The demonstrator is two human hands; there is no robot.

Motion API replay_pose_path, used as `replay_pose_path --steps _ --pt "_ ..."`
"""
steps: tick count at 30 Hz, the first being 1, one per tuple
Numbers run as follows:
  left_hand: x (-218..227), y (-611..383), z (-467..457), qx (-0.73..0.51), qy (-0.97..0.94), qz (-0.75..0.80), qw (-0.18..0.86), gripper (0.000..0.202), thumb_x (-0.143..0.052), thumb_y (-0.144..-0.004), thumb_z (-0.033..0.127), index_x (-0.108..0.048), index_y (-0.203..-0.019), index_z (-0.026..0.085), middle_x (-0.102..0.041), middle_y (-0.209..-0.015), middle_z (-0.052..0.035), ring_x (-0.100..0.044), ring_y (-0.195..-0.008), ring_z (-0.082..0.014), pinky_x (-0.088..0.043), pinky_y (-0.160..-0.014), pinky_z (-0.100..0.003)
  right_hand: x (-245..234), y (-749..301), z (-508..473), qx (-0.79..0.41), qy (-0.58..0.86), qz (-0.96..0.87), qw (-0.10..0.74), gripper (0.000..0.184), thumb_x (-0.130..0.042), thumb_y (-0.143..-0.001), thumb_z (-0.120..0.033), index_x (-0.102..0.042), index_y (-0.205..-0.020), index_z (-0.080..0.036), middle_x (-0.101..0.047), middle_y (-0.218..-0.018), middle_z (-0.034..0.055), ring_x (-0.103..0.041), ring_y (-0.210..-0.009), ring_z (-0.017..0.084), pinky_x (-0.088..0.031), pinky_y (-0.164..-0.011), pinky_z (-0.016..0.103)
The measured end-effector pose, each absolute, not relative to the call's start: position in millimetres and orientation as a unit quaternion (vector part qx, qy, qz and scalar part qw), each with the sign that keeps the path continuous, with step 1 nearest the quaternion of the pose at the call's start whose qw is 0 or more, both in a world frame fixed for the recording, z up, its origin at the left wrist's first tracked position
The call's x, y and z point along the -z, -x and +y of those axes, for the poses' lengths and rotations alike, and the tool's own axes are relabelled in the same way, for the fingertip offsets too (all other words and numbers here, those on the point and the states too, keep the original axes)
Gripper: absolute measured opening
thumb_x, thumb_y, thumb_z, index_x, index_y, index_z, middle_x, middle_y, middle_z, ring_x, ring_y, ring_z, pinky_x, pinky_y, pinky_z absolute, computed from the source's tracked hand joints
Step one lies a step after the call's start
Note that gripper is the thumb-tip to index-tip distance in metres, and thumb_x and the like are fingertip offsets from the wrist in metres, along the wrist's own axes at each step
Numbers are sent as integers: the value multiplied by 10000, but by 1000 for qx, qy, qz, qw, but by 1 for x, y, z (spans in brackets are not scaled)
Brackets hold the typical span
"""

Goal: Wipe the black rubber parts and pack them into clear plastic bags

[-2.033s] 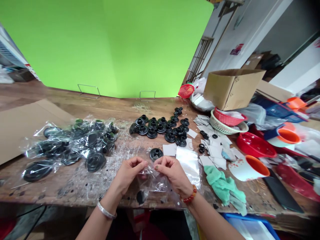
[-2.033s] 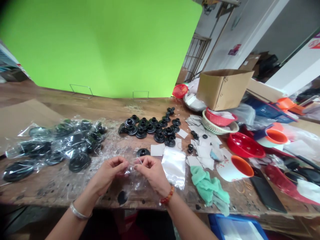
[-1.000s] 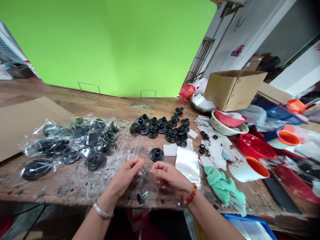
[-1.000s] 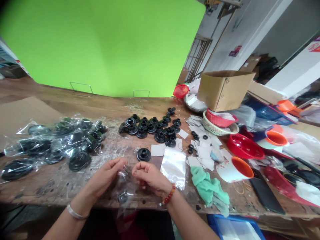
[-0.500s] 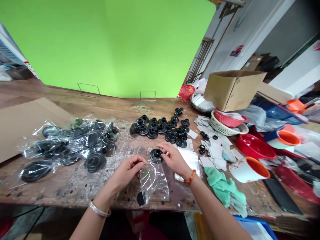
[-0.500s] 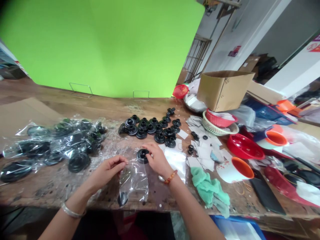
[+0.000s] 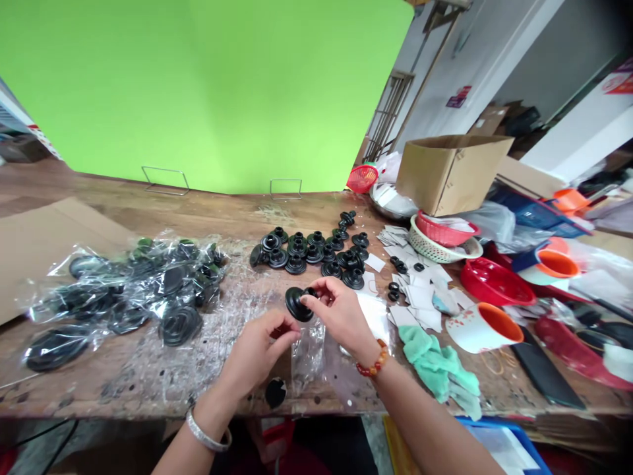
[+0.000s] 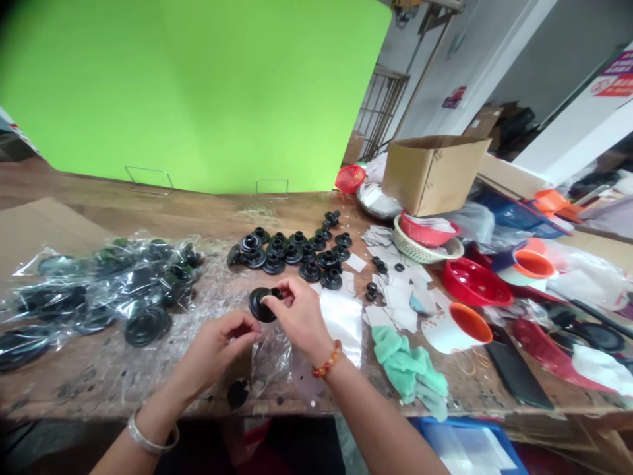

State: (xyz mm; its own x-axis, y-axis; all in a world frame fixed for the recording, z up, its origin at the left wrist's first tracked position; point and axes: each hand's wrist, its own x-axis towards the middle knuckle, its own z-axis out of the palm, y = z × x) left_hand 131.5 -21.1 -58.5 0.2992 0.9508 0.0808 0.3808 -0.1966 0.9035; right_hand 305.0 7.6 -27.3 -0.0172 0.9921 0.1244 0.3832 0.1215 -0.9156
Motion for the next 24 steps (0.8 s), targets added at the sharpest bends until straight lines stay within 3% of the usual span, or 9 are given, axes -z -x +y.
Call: replay_pose_path --steps 5,9,11,13,15,18,20,24 --pt "68 -135 -21 -442 -651 485 381 80 -593 -815 257 -640 -767 214 -566 -909 -43 -544 -899 -196 -414 -784 -279 39 -314 4 -377 586 -621 359 162 -685 -695 -308 -621 -755 -172 -562 -648 -15 -467 -587 121 -374 -544 245" --pt "77 -144 -21 -463 -586 489 451 103 -611 -799 288 -620 -750 198 -513 -1135 -83 -442 -1183 -250 -384 -925 -317 48 -316 2 -378 583 -640 328 146 -699 -685 -300 -636 -722 -173 -562 -618 -19 -465 -574 120 -349 -524 235" --pt "81 -150 -23 -458 -518 479 540 155 -603 -806 341 -568 -762 196 -526 -1196 -74 -489 -1141 -238 -419 -882 -315 51 -314 -1 -386 563 -654 325 191 -632 -765 -330 -624 -658 -173 -551 -582 -18 -456 -554 116 -331 -516 234" --pt "84 -153 -25 -451 -436 452 634 233 -613 -795 406 -507 -776 199 -562 -1194 -57 -562 -1012 -207 -462 -791 -293 53 -312 -4 -395 539 -670 322 347 -509 -864 -352 -596 -581 -170 -545 -555 -9 -453 -542 114 -325 -524 241" --pt "86 -154 -26 -457 -363 422 693 297 -647 -763 443 -474 -782 203 -584 -1175 -42 -591 -906 -177 -482 -719 -268 54 -312 -8 -405 518 -680 324 392 -442 -905 -347 -618 -603 -170 -588 -604 6 -484 -577 123 -348 -558 247" --pt "86 -151 -25 -488 -293 395 721 317 -708 -724 413 -480 -790 204 -569 -1193 -16 -591 -843 -139 -494 -717 -255 56 -315 -11 -416 508 -683 321 167 -579 -829 -307 -680 -770 -188 -643 -743 12 -529 -657 140 -384 -604 250" --pt "86 -148 -24 -502 -277 383 725 296 -717 -731 383 -493 -802 204 -549 -1213 -3 -581 -868 -129 -494 -757 -256 58 -318 -12 -414 500 -696 307 57 -640 -767 -235 -676 -766 -191 -628 -750 6 -528 -668 137 -387 -614 246" --pt "86 -144 -24 -495 -303 351 734 252 -688 -776 359 -501 -793 191 -512 -1275 -18 -557 -955 -147 -483 -797 -265 61 -320 -11 -405 473 -724 297 95 -581 -787 -150 -616 -705 -184 -583 -736 -4 -513 -690 131 -380 -645 243"
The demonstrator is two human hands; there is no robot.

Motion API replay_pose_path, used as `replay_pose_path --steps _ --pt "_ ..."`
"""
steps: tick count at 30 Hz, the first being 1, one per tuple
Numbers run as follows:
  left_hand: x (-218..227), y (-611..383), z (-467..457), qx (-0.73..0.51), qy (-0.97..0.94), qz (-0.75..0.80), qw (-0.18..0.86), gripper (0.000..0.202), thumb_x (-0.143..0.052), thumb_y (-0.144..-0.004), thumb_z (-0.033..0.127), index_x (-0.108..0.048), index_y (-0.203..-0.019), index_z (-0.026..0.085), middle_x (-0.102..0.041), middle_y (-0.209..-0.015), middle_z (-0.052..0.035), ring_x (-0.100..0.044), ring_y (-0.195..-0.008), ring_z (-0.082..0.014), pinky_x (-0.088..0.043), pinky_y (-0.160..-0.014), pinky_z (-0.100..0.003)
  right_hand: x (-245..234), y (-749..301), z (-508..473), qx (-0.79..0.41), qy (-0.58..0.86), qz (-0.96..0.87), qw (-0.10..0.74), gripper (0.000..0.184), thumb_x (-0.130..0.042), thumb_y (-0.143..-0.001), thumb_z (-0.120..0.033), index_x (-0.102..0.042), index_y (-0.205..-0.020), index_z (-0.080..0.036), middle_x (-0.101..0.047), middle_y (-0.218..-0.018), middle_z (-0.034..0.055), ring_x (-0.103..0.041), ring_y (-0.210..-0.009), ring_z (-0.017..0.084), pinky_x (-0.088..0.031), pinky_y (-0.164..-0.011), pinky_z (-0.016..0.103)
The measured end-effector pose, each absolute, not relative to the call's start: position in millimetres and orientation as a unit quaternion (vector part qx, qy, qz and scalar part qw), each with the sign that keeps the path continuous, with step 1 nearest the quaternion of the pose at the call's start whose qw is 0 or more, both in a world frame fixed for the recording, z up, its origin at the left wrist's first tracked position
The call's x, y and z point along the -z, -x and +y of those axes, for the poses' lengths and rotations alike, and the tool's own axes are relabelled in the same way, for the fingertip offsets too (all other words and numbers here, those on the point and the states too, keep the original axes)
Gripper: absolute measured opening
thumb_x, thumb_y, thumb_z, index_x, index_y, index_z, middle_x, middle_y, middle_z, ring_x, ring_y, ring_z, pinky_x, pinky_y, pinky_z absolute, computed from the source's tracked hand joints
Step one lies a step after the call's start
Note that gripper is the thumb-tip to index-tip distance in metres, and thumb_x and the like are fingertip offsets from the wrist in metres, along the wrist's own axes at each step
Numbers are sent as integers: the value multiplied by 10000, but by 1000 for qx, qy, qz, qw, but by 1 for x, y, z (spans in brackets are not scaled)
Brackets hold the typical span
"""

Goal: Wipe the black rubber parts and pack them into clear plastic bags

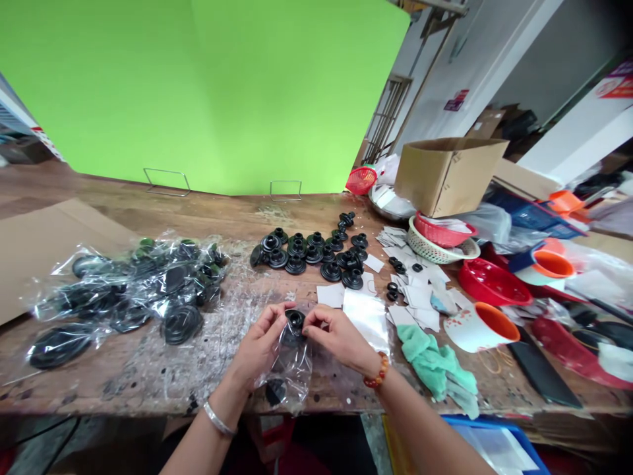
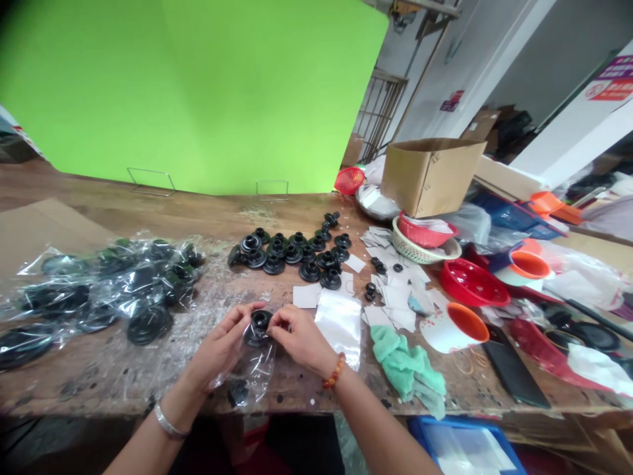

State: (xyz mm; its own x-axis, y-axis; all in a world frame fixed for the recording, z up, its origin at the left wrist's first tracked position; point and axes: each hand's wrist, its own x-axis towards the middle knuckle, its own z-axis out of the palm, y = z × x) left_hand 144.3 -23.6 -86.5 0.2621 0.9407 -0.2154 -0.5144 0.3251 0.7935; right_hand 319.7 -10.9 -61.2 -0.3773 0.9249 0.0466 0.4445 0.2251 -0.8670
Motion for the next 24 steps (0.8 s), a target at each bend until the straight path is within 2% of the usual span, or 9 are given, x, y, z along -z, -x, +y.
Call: replay_pose_path --steps 4,8,10,12,15,18,21,24 --pt "86 -142 -26 -489 -319 322 745 233 -656 -805 361 -492 -794 195 -541 -1243 -17 -564 -939 -148 -474 -795 -266 61 -316 -14 -389 461 -734 312 106 -507 -851 -166 -548 -757 -195 -553 -748 -8 -499 -701 135 -376 -664 253" --pt "89 -144 -26 -480 -324 337 742 253 -653 -805 374 -463 -824 208 -616 -962 8 -567 -734 -105 -453 -676 -217 65 -311 -17 -379 467 -708 369 101 -404 -911 -177 -493 -875 -209 -564 -810 1 -525 -742 143 -388 -691 263" --pt "93 -145 -25 -486 -334 353 727 269 -651 -801 389 -451 -831 212 -591 -812 34 -536 -642 -91 -427 -609 -200 70 -307 -19 -377 482 -695 379 93 -402 -909 -176 -473 -860 -212 -549 -780 -7 -520 -720 143 -386 -678 265" --pt "98 -146 -24 -499 -353 368 701 274 -645 -801 401 -448 -837 214 -561 -740 47 -515 -605 -90 -412 -585 -200 76 -304 -19 -389 497 -674 383 94 -419 -901 -185 -460 -821 -212 -517 -729 -20 -498 -678 137 -382 -651 261" --pt "101 -144 -22 -510 -397 395 653 278 -636 -798 418 -458 -836 208 -564 -741 35 -524 -627 -107 -412 -591 -212 80 -301 -20 -465 486 -629 390 78 -454 -893 -225 -478 -822 -206 -513 -720 -24 -492 -661 126 -395 -632 247" --pt "97 -141 -21 -513 -418 421 620 267 -628 -798 421 -487 -859 203 -585 -762 22 -524 -639 -112 -415 -606 -219 76 -301 -20 -527 455 -607 383 98 -550 -860 -280 -524 -901 -195 -546 -777 -12 -510 -698 125 -418 -649 239" --pt "95 -139 -20 -498 -422 434 621 282 -635 -784 425 -541 -907 189 -608 -775 3 -535 -658 -123 -420 -618 -228 73 -302 -21 -494 463 -622 393 135 -586 -849 -316 -549 -872 -189 -551 -768 -10 -498 -682 122 -403 -619 226" --pt "97 -141 -18 -498 -410 433 630 294 -654 -757 433 -574 -860 169 -618 -759 -13 -557 -686 -145 -433 -647 -249 76 -302 -23 -412 481 -659 405 180 -517 -899 -323 -559 -788 -187 -544 -727 -8 -484 -670 123 -374 -610 227"
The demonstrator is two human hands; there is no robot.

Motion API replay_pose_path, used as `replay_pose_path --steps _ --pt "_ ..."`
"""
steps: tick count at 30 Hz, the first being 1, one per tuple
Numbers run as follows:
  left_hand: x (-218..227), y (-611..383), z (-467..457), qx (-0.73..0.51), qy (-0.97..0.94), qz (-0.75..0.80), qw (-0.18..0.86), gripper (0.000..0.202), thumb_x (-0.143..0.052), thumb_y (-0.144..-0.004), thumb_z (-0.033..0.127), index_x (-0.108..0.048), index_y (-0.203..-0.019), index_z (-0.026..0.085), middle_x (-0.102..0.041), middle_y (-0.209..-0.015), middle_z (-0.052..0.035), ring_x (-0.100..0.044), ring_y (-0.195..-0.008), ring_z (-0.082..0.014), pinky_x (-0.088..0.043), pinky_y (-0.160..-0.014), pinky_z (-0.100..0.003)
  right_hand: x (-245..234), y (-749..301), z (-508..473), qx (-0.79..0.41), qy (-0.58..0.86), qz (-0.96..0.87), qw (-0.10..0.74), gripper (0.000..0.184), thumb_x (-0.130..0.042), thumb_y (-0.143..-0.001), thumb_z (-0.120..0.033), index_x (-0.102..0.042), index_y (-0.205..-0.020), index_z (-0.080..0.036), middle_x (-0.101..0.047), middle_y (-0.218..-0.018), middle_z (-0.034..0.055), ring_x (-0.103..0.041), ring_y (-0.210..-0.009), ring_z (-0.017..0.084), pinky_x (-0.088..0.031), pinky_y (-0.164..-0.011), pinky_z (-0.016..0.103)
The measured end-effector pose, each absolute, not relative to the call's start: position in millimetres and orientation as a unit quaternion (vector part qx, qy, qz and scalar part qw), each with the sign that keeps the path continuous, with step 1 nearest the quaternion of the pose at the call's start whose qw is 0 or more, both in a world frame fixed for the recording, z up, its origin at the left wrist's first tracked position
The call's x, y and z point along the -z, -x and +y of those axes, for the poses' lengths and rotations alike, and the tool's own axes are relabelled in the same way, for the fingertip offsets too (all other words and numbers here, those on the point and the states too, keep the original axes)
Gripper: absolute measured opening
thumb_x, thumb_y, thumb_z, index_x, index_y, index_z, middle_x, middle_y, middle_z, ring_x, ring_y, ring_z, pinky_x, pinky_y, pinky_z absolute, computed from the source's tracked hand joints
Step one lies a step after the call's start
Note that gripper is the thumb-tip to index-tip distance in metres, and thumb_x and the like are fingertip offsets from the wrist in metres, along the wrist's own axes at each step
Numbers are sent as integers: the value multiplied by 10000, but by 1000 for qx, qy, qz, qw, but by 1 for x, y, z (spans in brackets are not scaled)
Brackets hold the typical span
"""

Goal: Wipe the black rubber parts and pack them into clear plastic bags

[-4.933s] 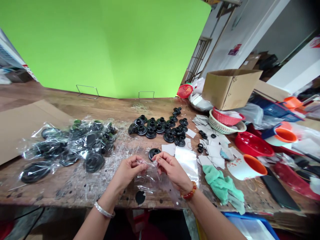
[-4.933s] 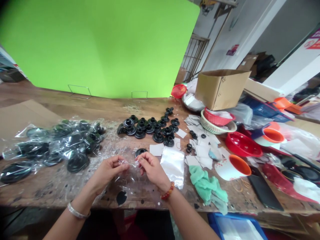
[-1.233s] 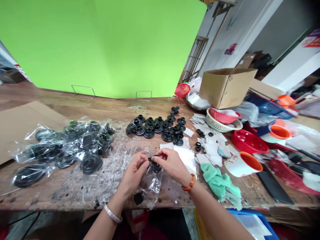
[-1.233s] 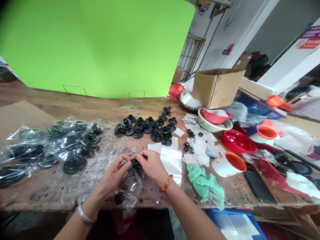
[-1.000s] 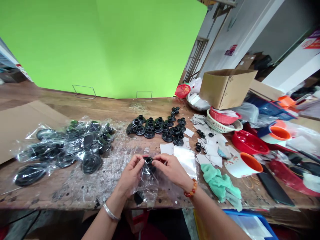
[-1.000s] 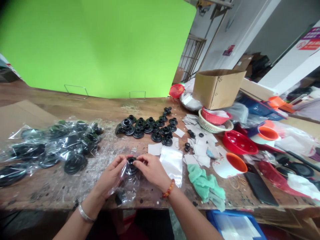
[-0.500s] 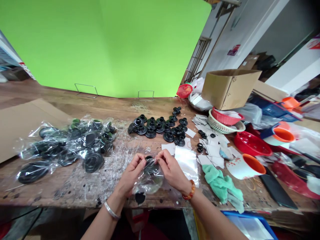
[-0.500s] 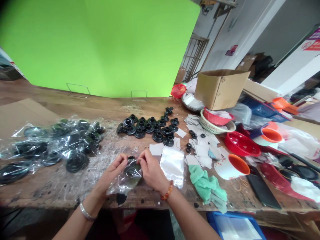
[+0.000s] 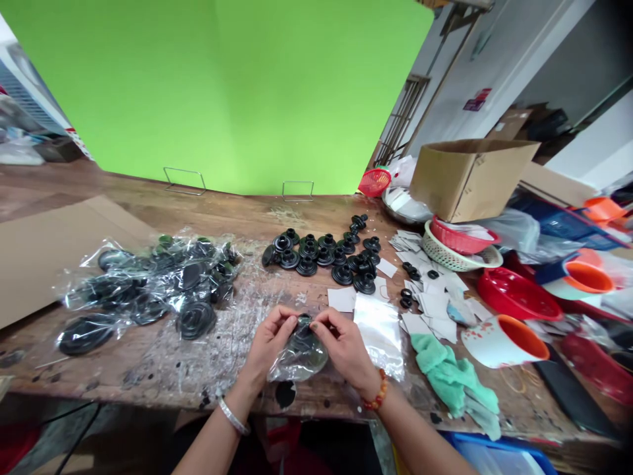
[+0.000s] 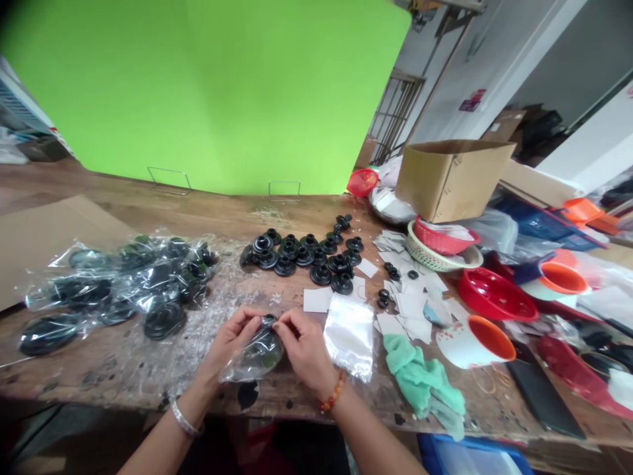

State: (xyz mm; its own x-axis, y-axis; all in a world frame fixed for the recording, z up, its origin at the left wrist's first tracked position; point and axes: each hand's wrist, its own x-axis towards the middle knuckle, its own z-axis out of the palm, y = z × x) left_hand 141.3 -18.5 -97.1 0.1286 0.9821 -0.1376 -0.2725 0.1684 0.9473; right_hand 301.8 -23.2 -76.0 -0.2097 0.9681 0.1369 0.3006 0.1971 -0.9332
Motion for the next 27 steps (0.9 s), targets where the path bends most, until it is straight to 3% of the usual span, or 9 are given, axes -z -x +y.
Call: replay_pose_path --steps 3,9,12,15,19,21,24,27 --pt "99 -145 -21 -510 -419 443 607 273 -644 -769 428 -562 -780 168 -587 -692 7 -528 -637 -129 -419 -620 -236 81 -300 -25 -386 476 -678 406 214 -458 -931 -312 -550 -783 -187 -536 -727 -10 -481 -684 123 -366 -635 229" --pt "101 -151 -32 -558 -422 468 540 206 -598 -831 381 -568 -787 182 -563 -695 25 -519 -643 -117 -420 -617 -213 80 -296 -23 -457 498 -626 390 276 -456 -923 -349 -500 -711 -177 -470 -648 -28 -426 -622 112 -341 -571 223" --pt "99 -151 -32 -578 -384 445 566 183 -619 -820 366 -606 -814 183 -642 -874 -16 -587 -766 -136 -458 -699 -229 73 -297 -21 -477 483 -606 413 240 -509 -899 -348 -541 -743 -169 -509 -679 -19 -451 -644 112 -367 -586 221" --pt "94 -147 -29 -588 -339 431 595 190 -692 -759 351 -647 -779 167 -630 -1138 -65 -613 -934 -174 -475 -788 -250 64 -302 -20 -535 441 -581 427 142 -574 -864 -304 -612 -877 -168 -575 -798 6 -512 -733 121 -425 -669 228" --pt "88 -141 -23 -571 -259 389 675 248 -739 -711 357 -653 -835 161 -695 -928 -65 -647 -726 -161 -520 -681 -276 60 -310 -21 -625 362 -558 409 273 -579 -848 -222 -585 -1120 -209 -574 -881 13 -556 -802 136 -486 -757 279" --pt "86 -140 -22 -568 -249 386 683 255 -747 -705 351 -648 -836 156 -701 -906 -62 -644 -680 -154 -527 -644 -273 60 -310 -24 -581 376 -591 415 243 -557 -856 -198 -578 -1098 -209 -577 -873 20 -564 -804 148 -502 -758 305" --pt "82 -140 -20 -580 -247 392 670 224 -736 -728 329 -645 -830 152 -697 -987 -64 -634 -695 -127 -517 -641 -227 62 -305 -30 -356 413 -717 434 192 -491 -874 -125 -586 -1023 -201 -597 -912 53 -543 -876 184 -482 -814 362" --pt "77 -140 -20 -602 -256 382 653 189 -704 -767 328 -641 -821 158 -682 -1046 -50 -619 -728 -105 -504 -669 -198 64 -299 -37 -158 385 -797 438 278 -422 -875 -39 -564 -1057 -194 -597 -964 79 -509 -924 205 -453 -855 411"
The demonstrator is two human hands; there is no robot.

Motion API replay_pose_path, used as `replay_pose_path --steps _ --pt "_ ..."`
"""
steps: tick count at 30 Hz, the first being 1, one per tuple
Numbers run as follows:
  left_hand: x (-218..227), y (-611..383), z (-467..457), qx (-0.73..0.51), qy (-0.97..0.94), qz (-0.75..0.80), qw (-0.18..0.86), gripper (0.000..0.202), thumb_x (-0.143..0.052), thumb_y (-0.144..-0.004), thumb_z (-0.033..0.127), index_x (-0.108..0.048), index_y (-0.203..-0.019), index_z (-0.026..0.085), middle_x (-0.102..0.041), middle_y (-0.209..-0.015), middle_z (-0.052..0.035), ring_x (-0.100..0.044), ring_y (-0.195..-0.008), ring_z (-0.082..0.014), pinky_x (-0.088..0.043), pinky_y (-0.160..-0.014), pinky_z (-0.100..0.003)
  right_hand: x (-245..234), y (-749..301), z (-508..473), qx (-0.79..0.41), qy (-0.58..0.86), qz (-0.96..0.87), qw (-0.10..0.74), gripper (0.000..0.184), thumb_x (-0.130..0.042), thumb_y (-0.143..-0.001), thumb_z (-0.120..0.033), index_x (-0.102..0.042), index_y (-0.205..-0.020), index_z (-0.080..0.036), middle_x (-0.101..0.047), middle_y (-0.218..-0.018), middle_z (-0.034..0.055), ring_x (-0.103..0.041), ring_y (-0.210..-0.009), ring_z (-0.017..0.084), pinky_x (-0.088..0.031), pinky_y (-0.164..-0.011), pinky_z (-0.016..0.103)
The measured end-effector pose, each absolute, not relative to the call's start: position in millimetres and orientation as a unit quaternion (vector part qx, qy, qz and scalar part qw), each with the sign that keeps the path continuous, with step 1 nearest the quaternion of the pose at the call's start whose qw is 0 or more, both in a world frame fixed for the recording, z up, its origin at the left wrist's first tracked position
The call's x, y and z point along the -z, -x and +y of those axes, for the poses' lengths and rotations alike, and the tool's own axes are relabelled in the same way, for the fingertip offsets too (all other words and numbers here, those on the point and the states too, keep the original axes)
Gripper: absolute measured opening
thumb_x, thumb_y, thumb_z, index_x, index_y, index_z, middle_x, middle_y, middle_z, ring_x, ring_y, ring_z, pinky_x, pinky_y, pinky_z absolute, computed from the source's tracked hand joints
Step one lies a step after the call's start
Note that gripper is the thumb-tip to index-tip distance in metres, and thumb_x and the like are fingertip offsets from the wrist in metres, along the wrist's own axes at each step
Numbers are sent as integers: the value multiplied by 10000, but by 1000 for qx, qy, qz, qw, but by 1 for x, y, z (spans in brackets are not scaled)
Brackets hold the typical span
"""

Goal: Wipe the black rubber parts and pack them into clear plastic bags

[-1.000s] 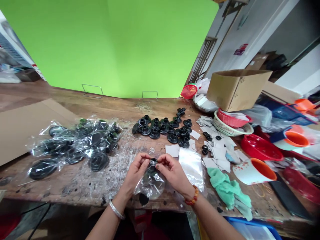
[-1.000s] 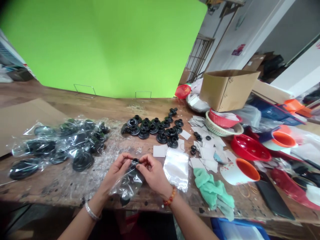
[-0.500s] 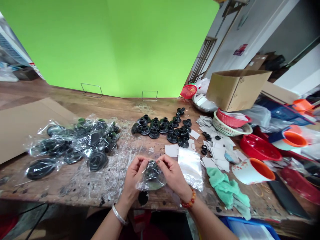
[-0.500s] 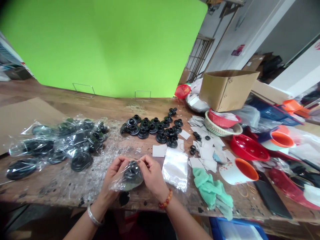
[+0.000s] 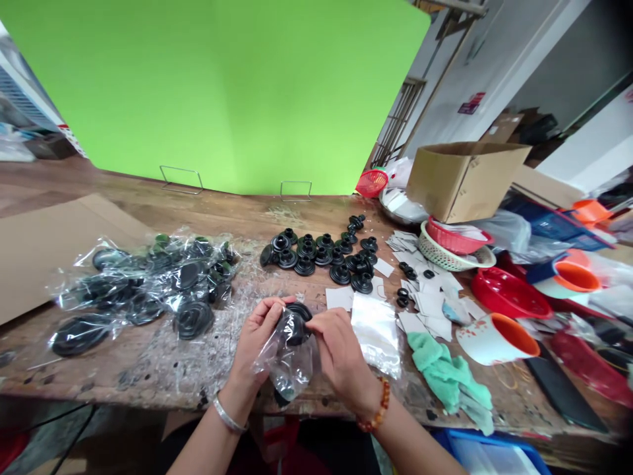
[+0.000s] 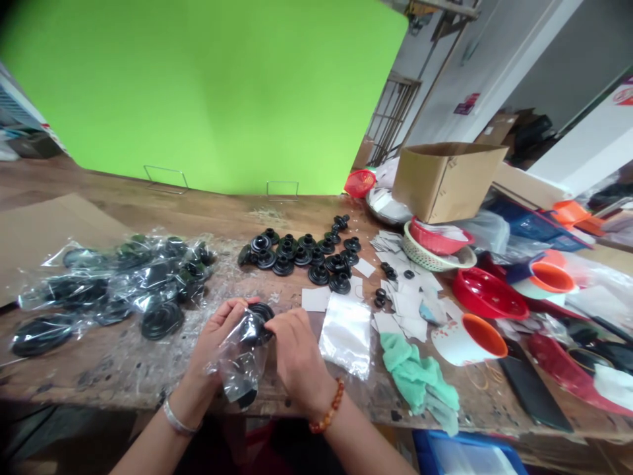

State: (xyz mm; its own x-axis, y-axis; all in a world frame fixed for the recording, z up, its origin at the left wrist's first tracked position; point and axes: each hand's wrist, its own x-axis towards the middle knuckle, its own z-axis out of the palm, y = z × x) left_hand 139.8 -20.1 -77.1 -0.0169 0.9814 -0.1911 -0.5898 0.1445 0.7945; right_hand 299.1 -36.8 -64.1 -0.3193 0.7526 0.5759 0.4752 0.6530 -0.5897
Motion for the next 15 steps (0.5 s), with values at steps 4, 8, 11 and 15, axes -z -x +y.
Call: replay_pose_path --steps 4,8,11,15 --pt "70 -139 -21 -601 -263 359 664 175 -701 -771 317 -635 -780 156 -669 -1063 -35 -615 -746 -104 -504 -676 -200 65 -295 -41 -80 367 -795 477 363 -427 -845 22 -521 -1118 -198 -584 -995 81 -504 -927 204 -444 -856 424" --pt "70 -143 -21 -602 -218 354 682 199 -711 -758 331 -651 -867 176 -685 -860 -7 -608 -658 -97 -502 -624 -199 56 -293 -38 -165 392 -759 492 272 -426 -857 -18 -555 -1001 -209 -588 -941 52 -520 -902 186 -443 -836 377" --pt "77 -148 -22 -596 -165 348 705 246 -762 -689 325 -648 -846 176 -684 -827 -9 -613 -640 -112 -517 -618 -223 44 -294 -31 -367 437 -685 452 140 -481 -851 -103 -567 -902 -201 -589 -864 23 -552 -820 156 -461 -752 298" --pt "86 -151 -27 -562 -159 324 744 227 -790 -635 270 -617 -739 167 -692 -904 -46 -634 -727 -148 -529 -710 -262 34 -303 -22 -541 438 -593 403 84 -629 -773 -209 -565 -823 -185 -594 -792 -3 -555 -739 130 -461 -691 252"
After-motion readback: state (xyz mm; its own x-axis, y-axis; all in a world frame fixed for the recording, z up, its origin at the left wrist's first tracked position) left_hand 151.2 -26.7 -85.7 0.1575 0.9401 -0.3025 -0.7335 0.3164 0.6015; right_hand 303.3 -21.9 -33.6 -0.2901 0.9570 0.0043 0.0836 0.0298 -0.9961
